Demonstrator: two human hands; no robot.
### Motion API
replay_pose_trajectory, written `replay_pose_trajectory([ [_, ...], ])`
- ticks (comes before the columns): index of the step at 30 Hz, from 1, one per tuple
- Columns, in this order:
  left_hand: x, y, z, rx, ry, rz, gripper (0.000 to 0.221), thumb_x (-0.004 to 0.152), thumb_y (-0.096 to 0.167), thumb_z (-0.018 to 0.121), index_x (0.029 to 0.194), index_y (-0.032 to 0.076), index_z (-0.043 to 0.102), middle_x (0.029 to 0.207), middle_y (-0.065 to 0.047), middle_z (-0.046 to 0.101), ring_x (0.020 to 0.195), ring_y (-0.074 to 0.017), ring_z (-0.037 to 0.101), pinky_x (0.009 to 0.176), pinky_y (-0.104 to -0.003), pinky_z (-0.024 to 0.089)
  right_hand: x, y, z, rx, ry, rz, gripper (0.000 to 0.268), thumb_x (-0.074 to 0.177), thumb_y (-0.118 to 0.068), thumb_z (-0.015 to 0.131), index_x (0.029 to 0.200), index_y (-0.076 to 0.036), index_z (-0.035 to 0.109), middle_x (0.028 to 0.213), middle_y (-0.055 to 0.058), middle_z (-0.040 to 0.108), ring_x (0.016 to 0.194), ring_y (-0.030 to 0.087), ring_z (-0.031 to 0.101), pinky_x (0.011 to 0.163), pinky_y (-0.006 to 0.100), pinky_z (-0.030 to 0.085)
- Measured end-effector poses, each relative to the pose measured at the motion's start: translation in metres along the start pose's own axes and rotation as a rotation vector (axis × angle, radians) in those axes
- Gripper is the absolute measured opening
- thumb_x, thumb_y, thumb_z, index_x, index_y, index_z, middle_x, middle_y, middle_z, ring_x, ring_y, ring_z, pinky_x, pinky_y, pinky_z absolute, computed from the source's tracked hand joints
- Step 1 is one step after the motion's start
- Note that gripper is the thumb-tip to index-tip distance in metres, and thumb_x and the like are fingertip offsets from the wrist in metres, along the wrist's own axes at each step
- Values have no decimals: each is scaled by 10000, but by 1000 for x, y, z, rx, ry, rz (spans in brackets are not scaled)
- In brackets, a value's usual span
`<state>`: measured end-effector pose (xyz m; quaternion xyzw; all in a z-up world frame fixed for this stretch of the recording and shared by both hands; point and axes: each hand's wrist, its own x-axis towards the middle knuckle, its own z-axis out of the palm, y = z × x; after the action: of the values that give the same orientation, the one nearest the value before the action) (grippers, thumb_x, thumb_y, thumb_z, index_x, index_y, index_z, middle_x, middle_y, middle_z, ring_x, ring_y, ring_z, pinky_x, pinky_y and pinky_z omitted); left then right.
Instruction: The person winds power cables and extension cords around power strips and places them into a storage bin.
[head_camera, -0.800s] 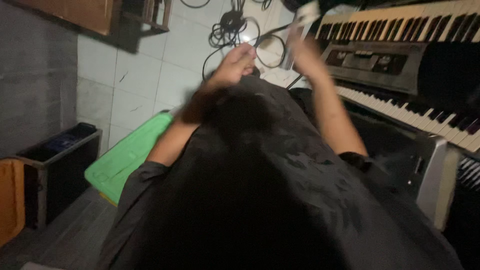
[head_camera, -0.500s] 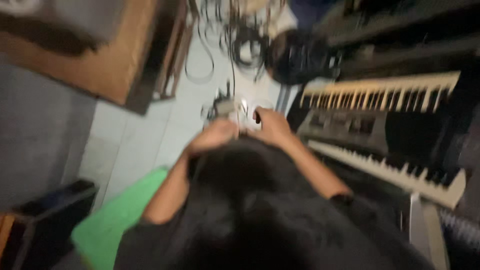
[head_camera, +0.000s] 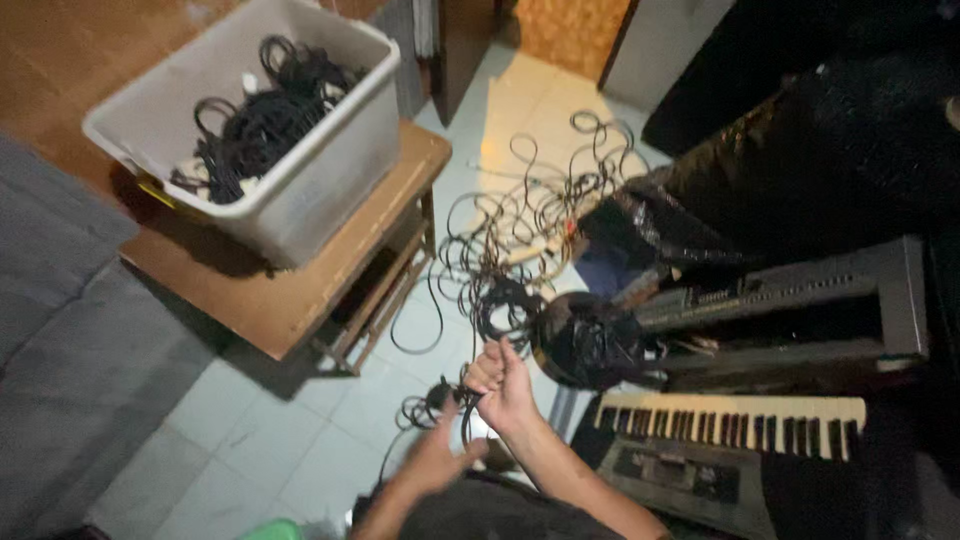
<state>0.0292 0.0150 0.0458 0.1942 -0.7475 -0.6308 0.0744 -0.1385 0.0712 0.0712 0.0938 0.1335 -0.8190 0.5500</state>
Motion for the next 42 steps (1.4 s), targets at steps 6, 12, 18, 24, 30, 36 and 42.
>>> replay_pose_trajectory([
  [6, -1, -23, -68, 314, -46, 82, 278, 877, 140, 668, 1134, 35, 673, 977, -180, 719, 918, -347, 687, 778, -412, 546, 1, 12, 12, 95, 38, -148, 407, 1072, -385, 424, 817, -85, 526, 552, -31, 339, 509, 134, 357, 560, 308, 367],
  [12, -43, 53, -141, 311, -330, -30, 252, 989, 267, 688, 959, 16, 679, 653, -104, 598, 616, -225, 558, 580, -380, 478, -50, -2, -1, -1789, 710, 173, 773, 981, -639, 471, 1150, 41, 798, 874, 153, 776, 946, 293, 765, 914, 395, 558],
  [18, -53, 21, -185, -187, -684, -199, 413, 1101, 337, 575, 884, -3, 662, 725, -14, 645, 590, -119, 609, 569, -293, 483, -86, 134, 53, -1819, -532, -938, 291, 1024, -127, 611, 1158, 131, 633, 1098, 315, 630, 1077, 413, 558, 914, 433, 434],
  [24, -60, -65, -180, -531, -442, -124, 510, 1093, 455, 493, 1223, -4, 672, 1003, -59, 699, 942, -151, 656, 871, -323, 520, -88, 152, -11, -1571, -57, -217, 347, 1056, -287, 580, 855, -18, 666, 719, -1, 567, 712, 99, 519, 629, 262, 435],
  [30, -142, -153, -150, -390, -680, -397, 731, 989, 540, 545, 1546, 104, 362, 1440, -8, 566, 1328, -134, 539, 1097, -377, 440, -129, 145, -25, -940, 389, -317, 365, 1017, -335, 569, 788, -60, 639, 635, -38, 449, 527, 66, 381, 478, 248, 292],
  [36, -142, -143, -108, -304, -446, -386, 745, 991, 632, 438, 1437, 41, 518, 1188, -112, 692, 984, -202, 660, 870, -348, 555, -142, 140, -3, -659, 422, -360, 334, 1037, -367, 493, 885, -76, 556, 598, -25, 380, 490, 103, 375, 433, 285, 301],
  [42, -117, -15, -85, -970, -359, -559, 851, 960, 738, 211, 1336, 53, 551, 911, -118, 684, 673, -239, 696, 607, -393, 584, -119, 121, -43, -854, 403, -449, 486, 1105, -429, 357, 967, -41, 615, 630, -19, 448, 508, 99, 408, 465, 258, 343],
])
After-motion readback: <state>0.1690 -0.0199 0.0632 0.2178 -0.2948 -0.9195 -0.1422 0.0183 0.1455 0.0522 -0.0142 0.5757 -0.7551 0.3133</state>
